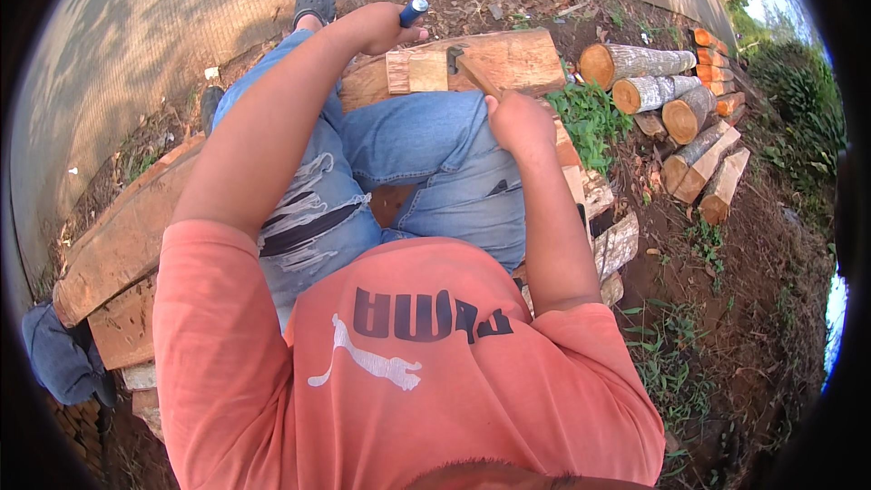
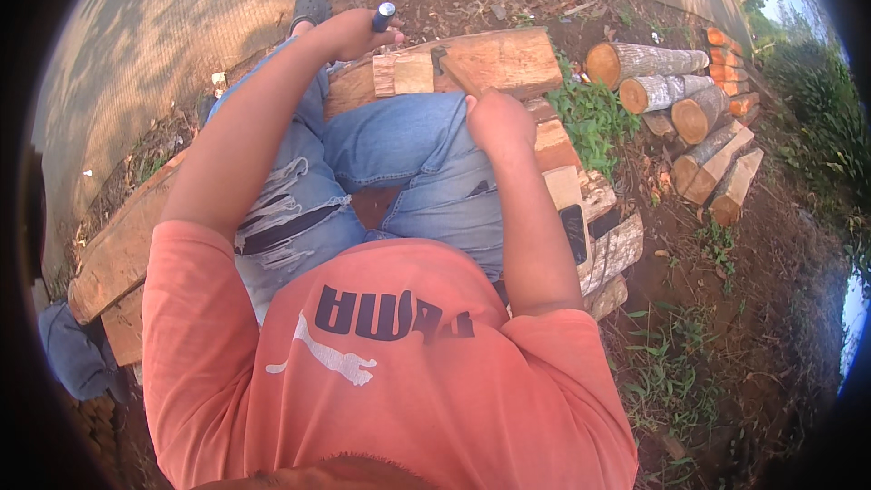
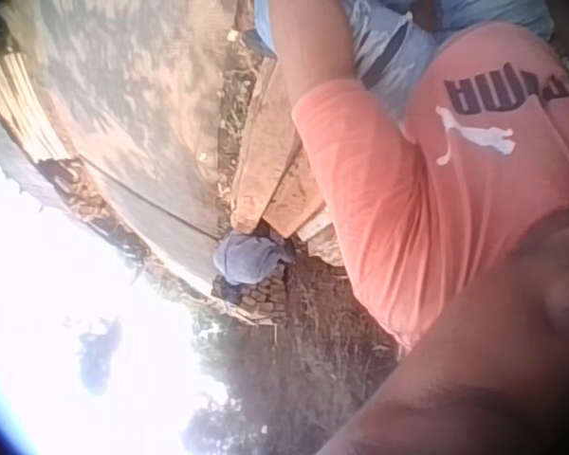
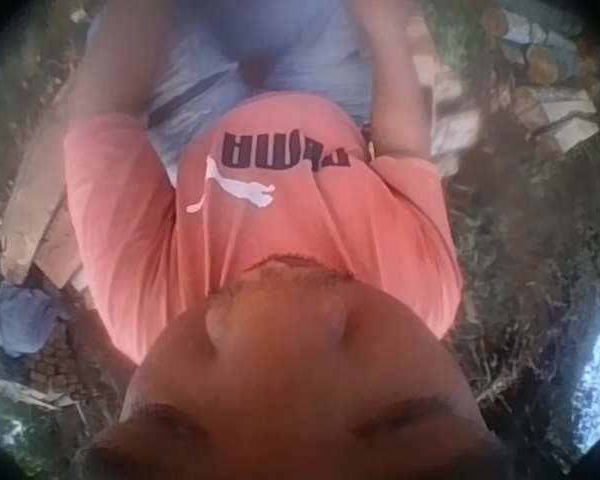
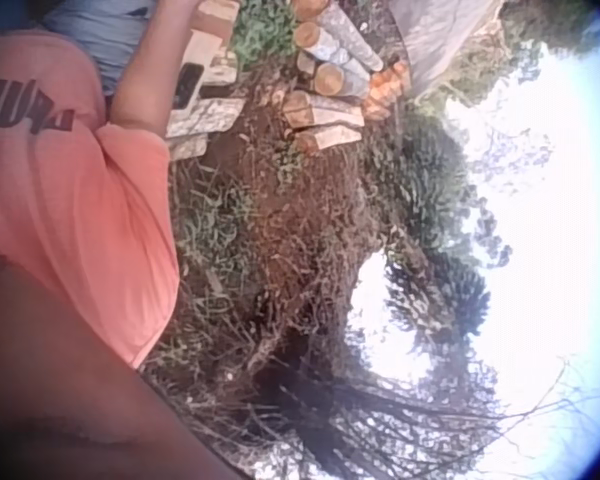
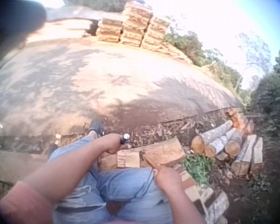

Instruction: The person sits on a log and uses a hammer and a metal wedge to split small pieces of wood. They repeatedly position the wedge on the wood and strike it with the hammer to separate the pieces.

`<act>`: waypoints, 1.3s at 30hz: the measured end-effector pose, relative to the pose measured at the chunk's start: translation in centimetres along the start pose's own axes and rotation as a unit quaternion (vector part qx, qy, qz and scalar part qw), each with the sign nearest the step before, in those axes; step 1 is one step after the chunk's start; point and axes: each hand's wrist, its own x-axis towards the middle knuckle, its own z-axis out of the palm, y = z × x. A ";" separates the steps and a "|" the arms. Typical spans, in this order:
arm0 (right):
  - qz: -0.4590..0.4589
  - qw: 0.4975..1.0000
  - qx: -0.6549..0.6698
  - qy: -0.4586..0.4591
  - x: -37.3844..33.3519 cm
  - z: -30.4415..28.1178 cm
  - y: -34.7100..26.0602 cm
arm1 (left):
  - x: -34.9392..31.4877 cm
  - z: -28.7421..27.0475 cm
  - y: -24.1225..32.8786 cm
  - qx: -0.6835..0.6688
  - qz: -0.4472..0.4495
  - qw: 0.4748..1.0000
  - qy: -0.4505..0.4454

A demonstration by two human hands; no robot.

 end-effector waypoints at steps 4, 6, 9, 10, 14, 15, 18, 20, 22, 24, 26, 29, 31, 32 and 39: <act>0.001 1.000 -0.004 -0.004 0.1 0.2 0.2 | -0.1 0.3 0.8 0.007 0.005 1.000 -0.026; 0.001 1.000 -0.006 -0.003 0.1 0.1 0.1 | 0.1 0.7 0.7 0.029 0.009 0.998 -0.048; -0.003 1.000 -0.012 -0.007 0.2 0.0 -0.1 | 0.5 1.0 0.3 0.026 0.005 0.998 -0.055; -0.002 1.000 -0.014 -0.009 0.2 0.0 0.0 | 0.4 0.8 0.5 0.021 0.009 0.998 -0.055; -0.004 1.000 -0.007 -0.004 0.2 0.2 0.1 | 0.4 0.5 0.1 0.006 0.012 0.998 -0.055; -0.009 1.000 -0.007 -0.001 0.2 0.1 0.0 | 0.5 0.5 -0.3 0.003 0.009 0.998 -0.056; -0.006 1.000 -0.007 -0.002 0.1 -0.2 -0.1 | 0.0 0.4 0.1 0.014 0.028 1.000 -0.002; 0.001 1.000 -0.006 -0.007 0.0 -0.3 -0.1 | -0.8 -0.3 1.3 0.001 0.040 0.999 0.012; 0.007 1.000 -0.004 -0.013 -0.1 -0.5 -0.2 | -1.0 -0.6 1.9 -0.018 0.058 0.998 0.024; 0.002 1.000 -0.003 -0.003 0.0 -0.1 0.0 | -0.9 -0.6 2.0 -0.042 0.082 0.995 0.032; 0.001 1.000 -0.002 -0.001 0.1 0.0 0.1 | -1.1 -0.5 2.4 -0.038 0.082 0.995 0.028; 0.000 1.000 -0.007 -0.006 0.3 0.0 0.0 | -1.1 -0.1 2.6 -0.033 0.079 0.996 0.020; -0.002 1.000 -0.013 -0.007 0.3 0.0 0.0 | -1.0 0.2 2.6 -0.027 0.073 0.997 0.021; 0.001 1.000 -0.014 -0.009 0.3 0.0 -0.1 | -1.0 0.3 2.6 -0.022 0.069 0.997 0.026; 0.001 1.000 -0.016 -0.017 0.0 -0.6 -0.4 | -0.3 1.6 2.4 -0.001 0.026 0.999 0.038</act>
